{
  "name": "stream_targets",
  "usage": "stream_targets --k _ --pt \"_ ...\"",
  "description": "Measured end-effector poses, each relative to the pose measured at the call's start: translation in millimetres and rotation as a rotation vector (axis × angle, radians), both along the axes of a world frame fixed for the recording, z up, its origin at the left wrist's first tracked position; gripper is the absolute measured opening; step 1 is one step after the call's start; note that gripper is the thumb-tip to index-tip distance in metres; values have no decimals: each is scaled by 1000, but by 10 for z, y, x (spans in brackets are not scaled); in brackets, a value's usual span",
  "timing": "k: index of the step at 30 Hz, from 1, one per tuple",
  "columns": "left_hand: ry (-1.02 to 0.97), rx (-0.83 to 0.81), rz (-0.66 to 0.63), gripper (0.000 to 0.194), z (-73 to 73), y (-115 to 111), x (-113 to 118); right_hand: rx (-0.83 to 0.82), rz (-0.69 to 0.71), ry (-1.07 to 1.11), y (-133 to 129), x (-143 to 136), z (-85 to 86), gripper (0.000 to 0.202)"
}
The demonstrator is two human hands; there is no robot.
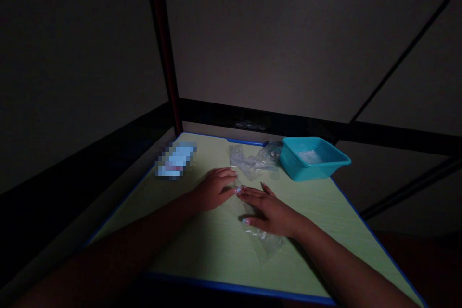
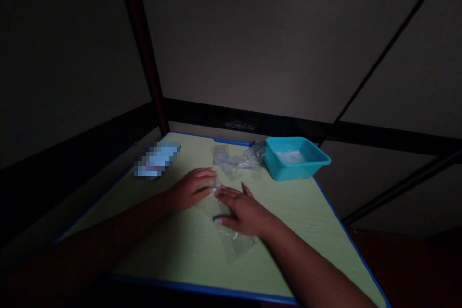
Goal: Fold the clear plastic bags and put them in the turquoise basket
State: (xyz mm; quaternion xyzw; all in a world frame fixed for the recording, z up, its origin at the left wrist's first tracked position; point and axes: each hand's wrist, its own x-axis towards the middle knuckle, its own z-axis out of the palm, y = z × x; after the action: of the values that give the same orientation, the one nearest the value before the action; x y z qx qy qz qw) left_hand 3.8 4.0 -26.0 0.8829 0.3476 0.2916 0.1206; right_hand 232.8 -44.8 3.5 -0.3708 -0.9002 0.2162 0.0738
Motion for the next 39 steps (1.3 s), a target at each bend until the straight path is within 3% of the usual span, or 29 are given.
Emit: stream_targets --k 14,24,31,35,39 --pt "-103 82 1 33 27 15 -7 -80 120 79 -23 -21 56 55" --pt "-91 -2 -40 33 49 -29 -1 -89 173 138 -39 -15 27 55" --pt "-100 -98 -30 46 68 -43 -2 -111 159 132 -56 -27 55 54" --pt "-51 -30 -124 48 65 -23 -8 -104 148 155 -56 -20 38 54" --pt "-5 34 -115 44 55 2 -19 -90 158 230 -42 -18 10 52"
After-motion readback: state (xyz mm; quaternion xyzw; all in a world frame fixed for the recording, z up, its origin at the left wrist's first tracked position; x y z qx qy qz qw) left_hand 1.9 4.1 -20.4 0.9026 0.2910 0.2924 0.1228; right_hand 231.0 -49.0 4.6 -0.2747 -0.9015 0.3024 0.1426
